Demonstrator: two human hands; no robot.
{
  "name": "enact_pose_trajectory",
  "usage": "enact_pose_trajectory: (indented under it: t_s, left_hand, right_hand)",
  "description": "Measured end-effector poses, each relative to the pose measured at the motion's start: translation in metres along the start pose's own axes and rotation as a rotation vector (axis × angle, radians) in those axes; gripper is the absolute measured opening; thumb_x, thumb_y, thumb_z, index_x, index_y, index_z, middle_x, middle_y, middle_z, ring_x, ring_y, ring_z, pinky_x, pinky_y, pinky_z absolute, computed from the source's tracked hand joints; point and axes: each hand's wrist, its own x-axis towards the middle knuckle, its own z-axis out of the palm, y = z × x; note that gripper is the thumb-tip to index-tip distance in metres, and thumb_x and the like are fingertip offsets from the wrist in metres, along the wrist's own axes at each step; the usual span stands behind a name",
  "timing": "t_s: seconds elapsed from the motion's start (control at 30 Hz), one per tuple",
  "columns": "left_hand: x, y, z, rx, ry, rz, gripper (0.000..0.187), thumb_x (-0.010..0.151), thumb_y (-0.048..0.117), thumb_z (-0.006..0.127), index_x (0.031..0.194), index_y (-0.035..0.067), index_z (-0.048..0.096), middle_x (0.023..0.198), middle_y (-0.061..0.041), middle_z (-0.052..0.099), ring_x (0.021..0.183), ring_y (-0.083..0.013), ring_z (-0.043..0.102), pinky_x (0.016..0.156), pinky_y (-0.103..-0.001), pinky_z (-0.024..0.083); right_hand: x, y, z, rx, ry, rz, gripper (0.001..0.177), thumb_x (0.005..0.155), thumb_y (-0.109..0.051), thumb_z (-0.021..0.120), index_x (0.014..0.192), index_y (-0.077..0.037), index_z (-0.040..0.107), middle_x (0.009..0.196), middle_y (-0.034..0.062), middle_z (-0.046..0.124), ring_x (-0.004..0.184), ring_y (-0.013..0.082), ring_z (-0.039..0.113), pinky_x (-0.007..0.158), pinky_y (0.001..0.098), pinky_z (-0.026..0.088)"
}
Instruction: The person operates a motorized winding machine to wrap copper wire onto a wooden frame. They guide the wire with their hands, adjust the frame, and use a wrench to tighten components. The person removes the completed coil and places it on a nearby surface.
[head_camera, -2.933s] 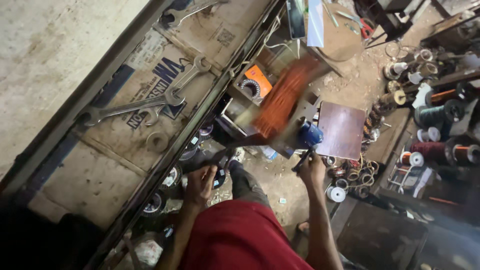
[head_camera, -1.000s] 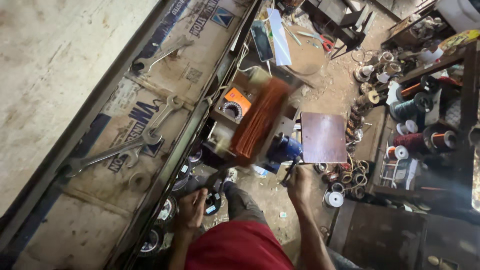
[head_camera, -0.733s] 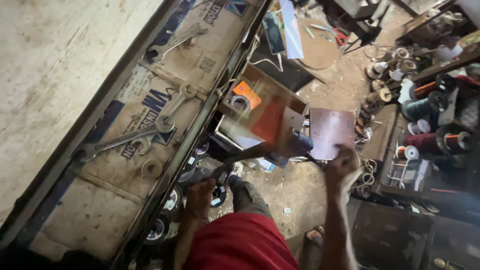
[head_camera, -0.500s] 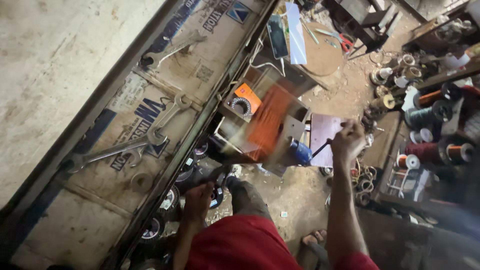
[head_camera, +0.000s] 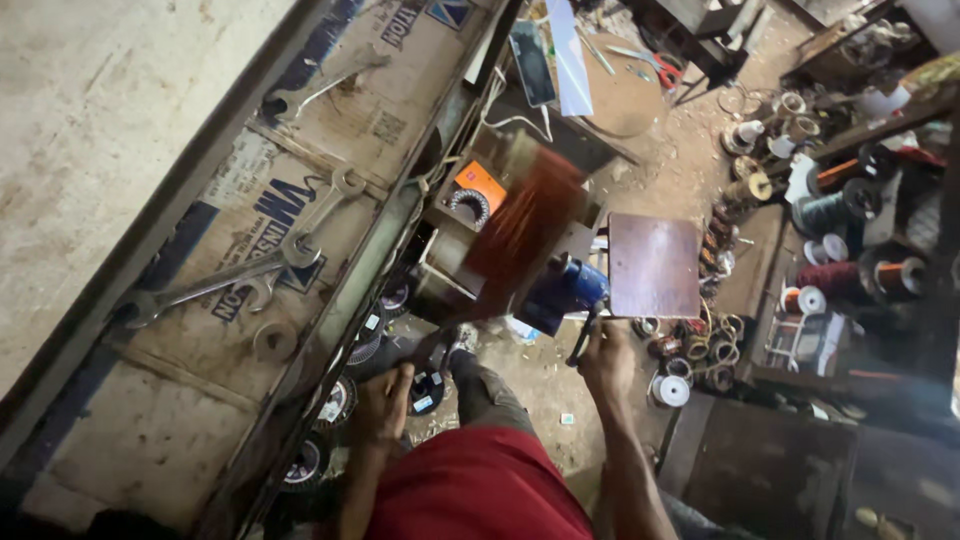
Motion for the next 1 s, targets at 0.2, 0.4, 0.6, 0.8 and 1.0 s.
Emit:
enact_pose_trajectory:
  t_s: [0.2, 0.4, 0.6, 0.8, 1.0]
  left_hand:
    - [0.006, -0.008, 0.005, -0.046, -0.006, 0.084, 0.067, 0.098, 0.060, 0.048, 0.067, 0.003, 0.062, 0.054, -0.008, 0.055, 0.052, -0.0181, 0.057, 0.054, -0.038, 0.043]
    - [0.019, -0.021, 0.014, 0.016, -0.044, -0.047, 0.067, 0.096, 0.061, 0.049, 0.065, 0.003, 0.063, 0.053, -0.008, 0.056, 0.051, -0.0173, 0.057, 0.055, -0.037, 0.043]
    - [0.016, -0.035, 0.024, -0.213, -0.086, -0.078, 0.064, 0.100, 0.058, 0.053, 0.067, 0.003, 0.058, 0.057, -0.004, 0.048, 0.057, -0.0128, 0.046, 0.054, -0.039, 0.040]
    - [0.009, -0.019, 0.013, -0.004, -0.015, -0.043, 0.060, 0.099, 0.055, 0.050, 0.066, 0.004, 0.058, 0.056, -0.003, 0.053, 0.054, -0.0186, 0.051, 0.056, -0.036, 0.040]
    - [-0.004, 0.004, -0.011, -0.131, -0.149, -0.042, 0.060, 0.098, 0.056, 0.047, 0.067, 0.005, 0.057, 0.057, -0.010, 0.053, 0.056, -0.0238, 0.054, 0.056, -0.041, 0.041]
  right_hand:
    - [0.019, -0.072, -0.064, 0.100, 0.372, -0.192, 0.024, 0.109, -0.021, 0.055, 0.103, -0.007, 0.074, 0.068, 0.0159, 0.068, 0.055, 0.0209, 0.066, 0.051, 0.0390, 0.046]
    - [0.134, -0.077, -0.056, 0.021, 0.600, -0.226, 0.030, 0.109, -0.023, 0.057, 0.095, -0.006, 0.076, 0.082, 0.0129, 0.075, 0.065, 0.0233, 0.069, 0.056, 0.0363, 0.050]
    - [0.203, -0.013, 0.022, -0.104, 0.242, -0.156, 0.031, 0.103, -0.023, 0.058, 0.088, -0.004, 0.077, 0.080, 0.0166, 0.075, 0.068, 0.0258, 0.071, 0.062, 0.0384, 0.053]
    - [0.100, 0.041, 0.059, 0.174, -0.027, -0.438, 0.050, 0.059, -0.013, 0.075, 0.107, 0.002, 0.068, 0.077, 0.0204, 0.073, 0.072, 0.0311, 0.071, 0.058, 0.0465, 0.056]
    - [0.000, -0.003, -0.005, 0.007, 0.100, -0.154, 0.018, 0.103, -0.016, 0.061, 0.096, -0.004, 0.073, 0.084, 0.0148, 0.074, 0.069, 0.0244, 0.072, 0.063, 0.0407, 0.055]
